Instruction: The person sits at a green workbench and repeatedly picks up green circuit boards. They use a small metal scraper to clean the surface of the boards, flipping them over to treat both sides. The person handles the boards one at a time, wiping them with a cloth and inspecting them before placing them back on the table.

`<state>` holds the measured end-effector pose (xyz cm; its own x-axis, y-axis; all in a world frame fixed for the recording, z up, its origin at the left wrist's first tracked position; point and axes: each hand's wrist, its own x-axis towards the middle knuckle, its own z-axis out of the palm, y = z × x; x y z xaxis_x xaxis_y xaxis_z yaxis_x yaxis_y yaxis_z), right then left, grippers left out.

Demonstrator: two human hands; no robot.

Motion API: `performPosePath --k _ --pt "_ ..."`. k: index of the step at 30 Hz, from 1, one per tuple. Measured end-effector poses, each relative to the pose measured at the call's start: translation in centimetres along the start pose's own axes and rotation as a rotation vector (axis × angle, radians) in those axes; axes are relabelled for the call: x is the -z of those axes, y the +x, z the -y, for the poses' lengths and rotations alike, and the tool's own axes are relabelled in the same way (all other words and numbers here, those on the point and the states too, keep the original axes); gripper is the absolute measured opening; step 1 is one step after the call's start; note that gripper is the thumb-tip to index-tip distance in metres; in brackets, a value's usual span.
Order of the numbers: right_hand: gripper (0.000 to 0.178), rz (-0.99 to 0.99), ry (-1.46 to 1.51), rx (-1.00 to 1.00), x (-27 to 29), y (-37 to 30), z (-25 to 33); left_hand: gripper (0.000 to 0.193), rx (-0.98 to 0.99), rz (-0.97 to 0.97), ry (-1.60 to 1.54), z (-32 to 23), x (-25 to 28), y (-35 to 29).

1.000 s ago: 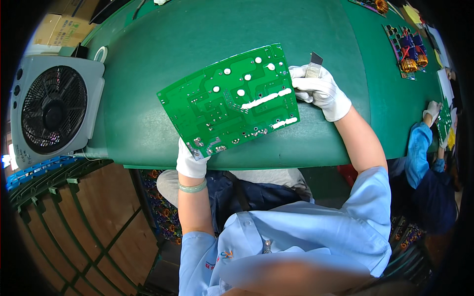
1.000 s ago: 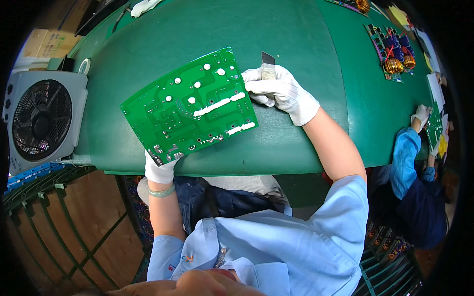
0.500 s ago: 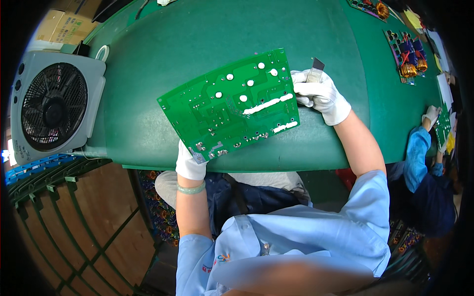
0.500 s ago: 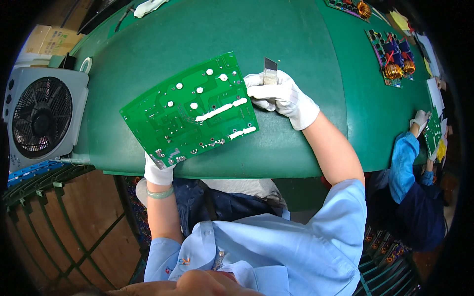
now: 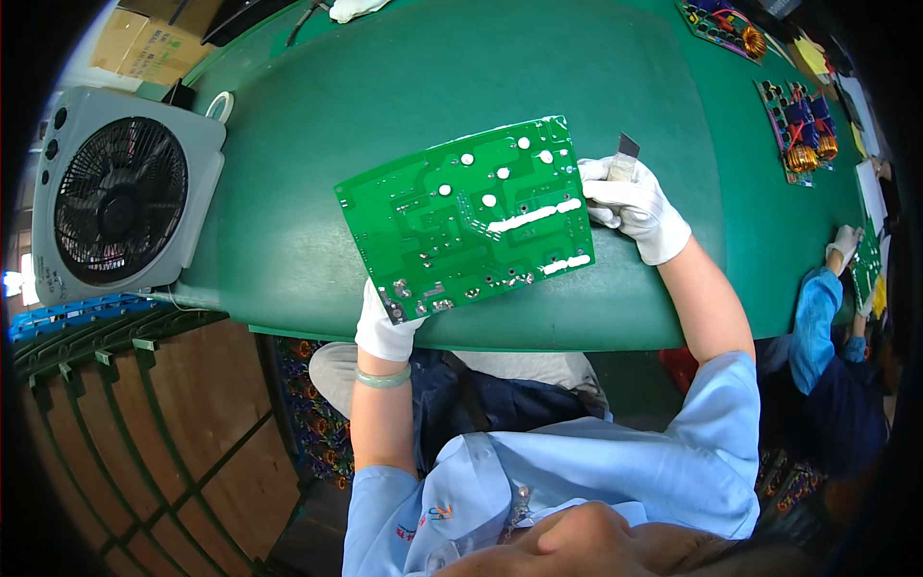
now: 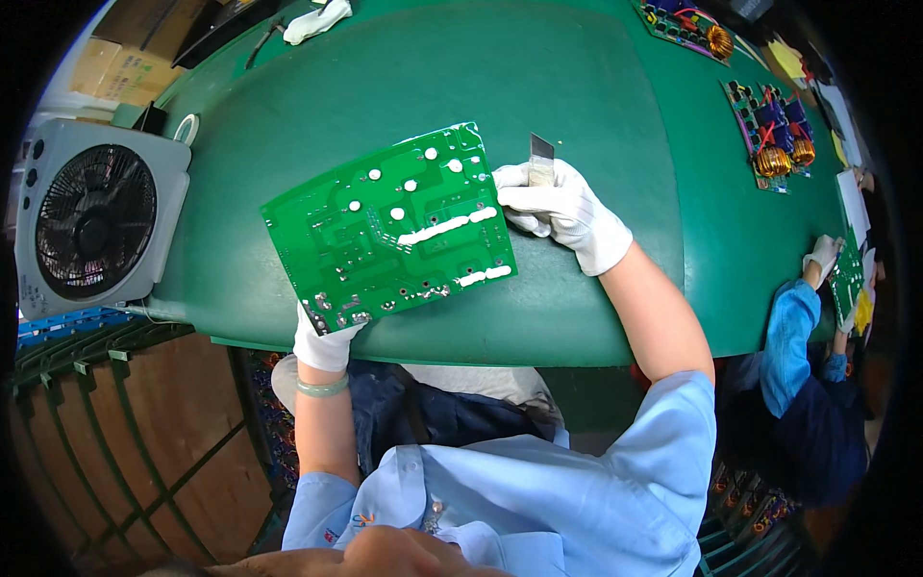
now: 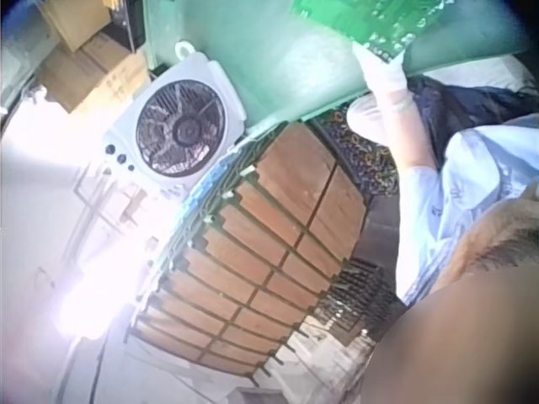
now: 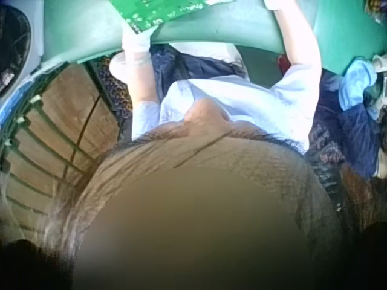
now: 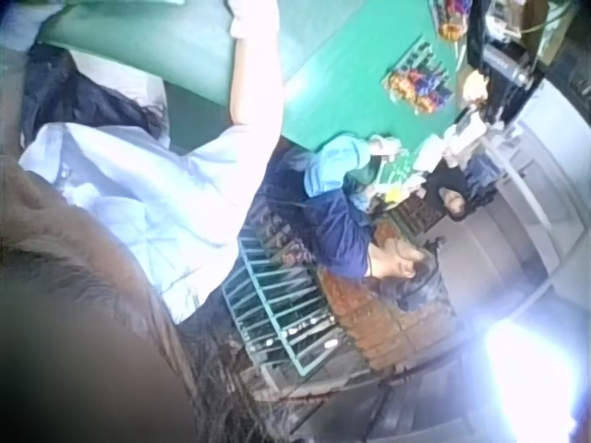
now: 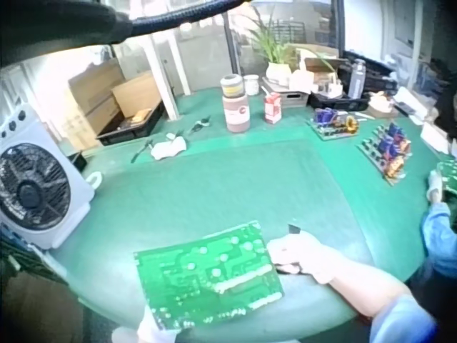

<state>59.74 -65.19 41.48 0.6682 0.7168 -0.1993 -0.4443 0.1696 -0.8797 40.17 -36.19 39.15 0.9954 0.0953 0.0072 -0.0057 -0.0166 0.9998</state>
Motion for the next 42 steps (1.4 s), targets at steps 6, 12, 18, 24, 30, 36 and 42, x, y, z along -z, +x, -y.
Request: performPosePath --k 6,12,18,24,30,36,42 --pt "0.023 -0.006 -0.018 -0.003 -0.4 0.0 0.3 0.036 0.044 -0.033 -0.316 0.1 -0.3 0.1" --pt "0.026 -0.019 -0.053 0.024 -0.8 -0.2 0.5 0.035 0.053 -0.011 -0.276 -0.2 -0.4 0.4" --pt "0.028 -0.004 -0.050 0.009 -0.7 -0.2 0.7 0.035 0.106 -0.051 -0.531 -0.1 -0.7 0.4" --pt "0.027 -0.009 -0.083 0.018 -0.6 -0.2 0.5 0.039 0.108 0.026 -0.631 1.7 0.1 0.5" --pt "0.028 0.010 -0.098 0.026 -0.6 -0.3 0.4 0.039 0.211 -0.003 -0.922 1.2 0.1 0.5" --pt "0.049 0.025 -0.016 0.133 -0.8 0.4 0.8 0.035 0.312 -0.325 -0.950 -3.1 -2.9 1.2" --pt "0.056 -0.097 0.200 0.282 0.3 1.4 1.7 0.029 -0.409 -0.559 0.441 -6.1 -3.2 1.4"
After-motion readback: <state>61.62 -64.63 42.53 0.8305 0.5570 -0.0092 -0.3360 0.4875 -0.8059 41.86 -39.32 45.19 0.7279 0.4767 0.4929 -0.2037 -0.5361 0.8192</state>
